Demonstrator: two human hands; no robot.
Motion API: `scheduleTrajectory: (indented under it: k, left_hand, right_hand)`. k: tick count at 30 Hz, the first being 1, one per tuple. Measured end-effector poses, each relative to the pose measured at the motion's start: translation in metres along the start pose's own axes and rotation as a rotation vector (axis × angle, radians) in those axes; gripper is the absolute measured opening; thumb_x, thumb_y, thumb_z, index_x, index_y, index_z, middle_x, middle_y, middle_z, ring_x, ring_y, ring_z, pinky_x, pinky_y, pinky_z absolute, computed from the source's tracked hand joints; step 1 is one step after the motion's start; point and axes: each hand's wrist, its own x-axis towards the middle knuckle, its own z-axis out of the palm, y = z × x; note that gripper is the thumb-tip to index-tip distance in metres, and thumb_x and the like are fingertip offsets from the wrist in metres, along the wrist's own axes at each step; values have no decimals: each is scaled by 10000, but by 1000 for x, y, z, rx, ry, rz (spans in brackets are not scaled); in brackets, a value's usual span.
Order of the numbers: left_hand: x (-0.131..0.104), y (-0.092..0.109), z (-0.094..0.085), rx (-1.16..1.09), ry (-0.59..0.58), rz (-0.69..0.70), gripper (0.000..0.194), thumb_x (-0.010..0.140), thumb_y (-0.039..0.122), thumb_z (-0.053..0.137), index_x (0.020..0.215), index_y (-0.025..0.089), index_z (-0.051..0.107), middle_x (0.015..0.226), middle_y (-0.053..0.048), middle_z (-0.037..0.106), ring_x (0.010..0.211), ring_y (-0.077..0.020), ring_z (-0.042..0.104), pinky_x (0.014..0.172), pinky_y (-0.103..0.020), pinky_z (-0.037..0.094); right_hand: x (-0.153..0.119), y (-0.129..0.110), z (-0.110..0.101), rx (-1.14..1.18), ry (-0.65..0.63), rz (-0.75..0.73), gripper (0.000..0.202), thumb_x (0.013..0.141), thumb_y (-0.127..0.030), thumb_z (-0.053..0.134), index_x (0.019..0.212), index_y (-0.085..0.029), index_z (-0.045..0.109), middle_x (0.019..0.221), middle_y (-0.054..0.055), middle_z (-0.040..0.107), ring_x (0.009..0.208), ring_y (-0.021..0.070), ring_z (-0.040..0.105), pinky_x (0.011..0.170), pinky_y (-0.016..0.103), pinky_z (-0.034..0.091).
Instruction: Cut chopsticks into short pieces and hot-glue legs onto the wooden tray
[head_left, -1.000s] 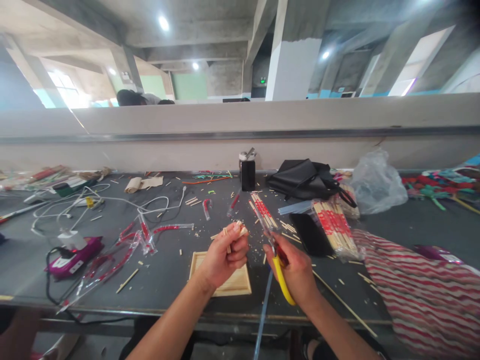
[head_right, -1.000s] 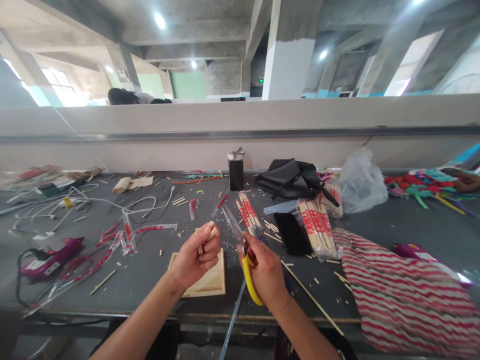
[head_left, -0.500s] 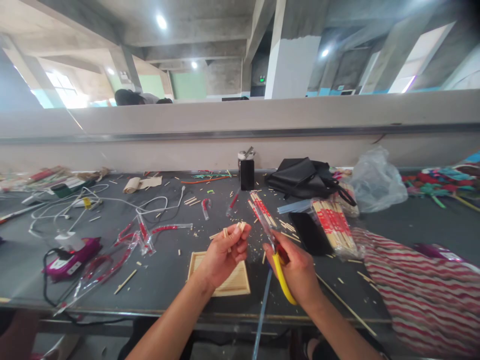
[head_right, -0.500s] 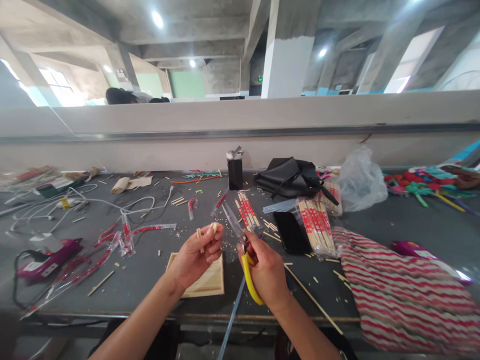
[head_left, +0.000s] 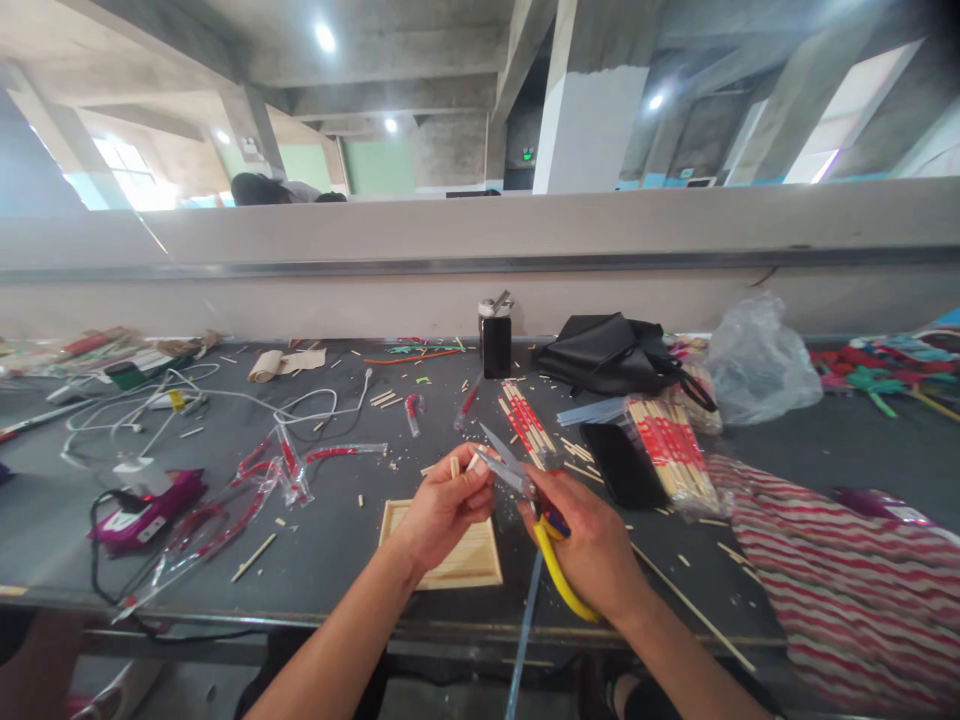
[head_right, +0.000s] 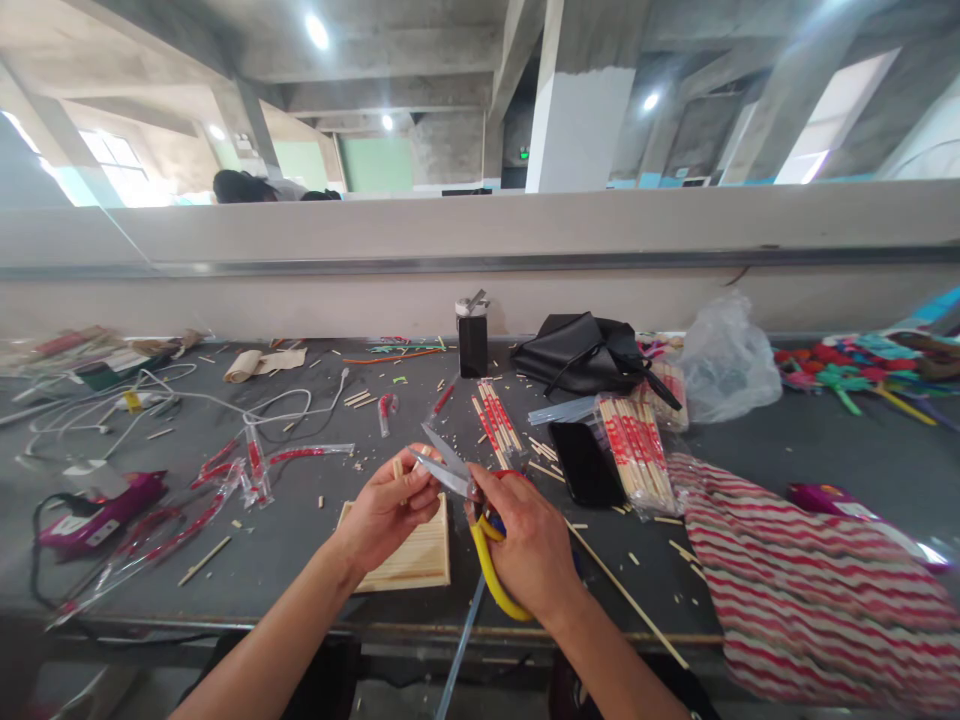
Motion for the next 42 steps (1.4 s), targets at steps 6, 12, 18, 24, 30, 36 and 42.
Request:
scheduleTrajectory:
  k: [6, 12, 18, 24, 30, 36, 42]
  left_hand:
    - [1, -2, -1, 100, -8, 33, 118, 821, 234, 653, 881, 156, 587, 612, 59, 331, 524, -52, 273, 473, -201, 176]
    - [2, -6, 1, 118, -1, 52, 147, 801, 252, 679, 878, 165, 590, 589, 67, 328, 516, -55, 255, 478, -223, 159]
    - [1, -5, 3, 133, 10, 62, 194, 775, 285, 704, 858, 167, 573, 578, 71, 344, 506, -55, 253, 478, -225, 158]
    - [1, -5, 5, 200, 22, 95, 208, 774, 308, 703, 854, 172, 566, 611, 64, 372, 513, -54, 277, 485, -219, 187]
    - [-1, -7, 9, 267, 74, 159, 225, 780, 339, 693, 825, 166, 556, 646, 56, 374, 525, -53, 276, 481, -208, 193]
    - [-1, -8, 11, 260, 87, 157, 258, 777, 361, 692, 778, 166, 523, 624, 63, 343, 529, -58, 269, 487, -205, 204]
    - [3, -9, 11, 128, 73, 145, 234, 771, 329, 697, 781, 167, 529, 625, 55, 344, 556, -74, 298, 503, -212, 230]
  right_hand:
    - [1, -2, -3, -13, -6, -10, 441, 846, -138, 559, 1270, -253, 510, 937, 30, 617, 895, 214, 584, 809, 337, 483]
    - [1, -2, -4, -29, -21, -13, 457, 838, -126, 566, 1280, -226, 505, 908, 41, 593, 887, 231, 559, 815, 370, 474]
    - [3, -3, -6, -26, -27, -28, 463, 830, -112, 562, 1277, -220, 511, 924, 50, 590, 900, 239, 552, 833, 395, 474]
    - [2, -1, -4, 60, -15, -23, 425, 838, -109, 519, 1248, -219, 534, 931, 56, 610, 880, 221, 585, 813, 375, 506]
    - [-1, -2, -3, 79, 8, -9, 428, 831, -105, 493, 1237, -229, 546, 963, 65, 637, 867, 215, 621, 811, 370, 531]
    - [-3, -2, -2, 44, 38, -22, 396, 825, -103, 477, 1199, -193, 571, 967, 68, 678, 836, 205, 657, 762, 330, 548]
    - [-1, -2, 4, 72, 38, 35, 350, 843, -161, 520, 1183, -218, 583, 893, 32, 666, 730, 173, 637, 675, 287, 531]
